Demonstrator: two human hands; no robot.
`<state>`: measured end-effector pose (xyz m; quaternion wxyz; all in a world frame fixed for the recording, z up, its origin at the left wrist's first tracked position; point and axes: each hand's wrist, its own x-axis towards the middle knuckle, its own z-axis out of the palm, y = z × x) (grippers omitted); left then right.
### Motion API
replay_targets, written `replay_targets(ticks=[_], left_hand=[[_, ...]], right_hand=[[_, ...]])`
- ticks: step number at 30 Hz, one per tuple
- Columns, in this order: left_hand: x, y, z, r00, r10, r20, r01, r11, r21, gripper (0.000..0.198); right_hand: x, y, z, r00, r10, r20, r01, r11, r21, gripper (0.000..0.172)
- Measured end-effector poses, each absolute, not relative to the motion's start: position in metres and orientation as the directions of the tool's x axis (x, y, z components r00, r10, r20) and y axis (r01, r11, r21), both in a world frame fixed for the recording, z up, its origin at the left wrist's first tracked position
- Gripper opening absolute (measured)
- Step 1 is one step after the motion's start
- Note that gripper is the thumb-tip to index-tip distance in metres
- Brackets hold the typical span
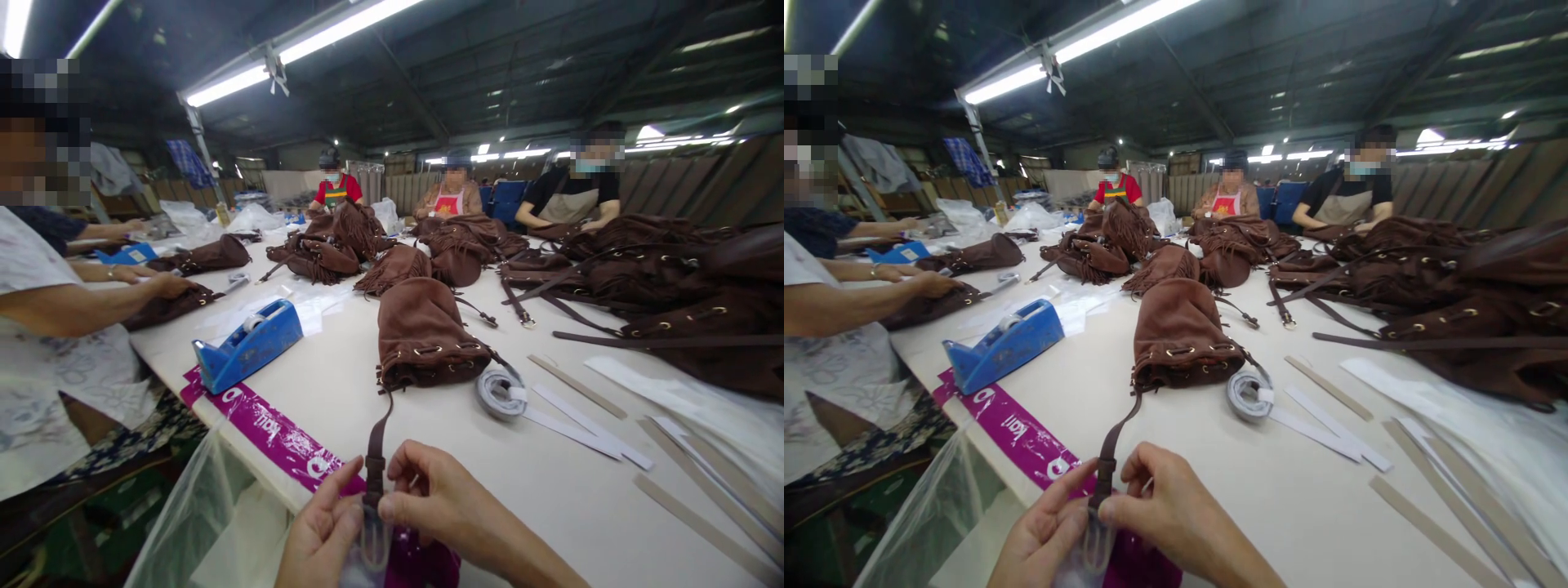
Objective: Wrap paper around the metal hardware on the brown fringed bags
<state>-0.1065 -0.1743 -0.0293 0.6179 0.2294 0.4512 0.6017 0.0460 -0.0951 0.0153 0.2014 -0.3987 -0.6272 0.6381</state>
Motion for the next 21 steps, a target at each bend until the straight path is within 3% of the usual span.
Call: replay_targets(ticks=[3, 6, 9, 14, 21], left_hand=[[-0.108, -0.174, -0.03, -0.127, 0.956, -0.266, -0.52, 0.164, 0.838, 0.073], [-0.107, -0.173, -0.03, -0.086, 0.964, -0.251, -0.503, 0.175, 0.846, 0.067], [-0.107, -0.171, -0.03, -0.037, 0.977, -0.209, -0.504, 0.162, 0.848, 0.062], [-0.109, -0.165, -0.025, 0.106, 0.978, -0.182, -0.539, 0.21, 0.815, 0.052], [-0.113, -0.159, -0.018, 0.144, 0.979, -0.144, -0.521, 0.199, 0.83, 0.05]], right_hand=[[0.05, -0.102, 0.017, -0.606, 0.694, -0.39, 0.338, -0.219, -0.915, 0.013], [0.05, -0.11, 0.011, -0.574, 0.697, -0.43, 0.35, -0.266, -0.898, 0.007], [0.05, -0.113, 0.001, -0.564, 0.735, -0.376, 0.31, -0.234, -0.922, 0.012], [0.055, -0.111, -0.013, -0.572, 0.805, -0.157, 0.275, 0.009, -0.961, 0.02], [0.056, -0.109, -0.026, -0.564, 0.809, -0.166, 0.267, -0.012, -0.964, 0.033]])
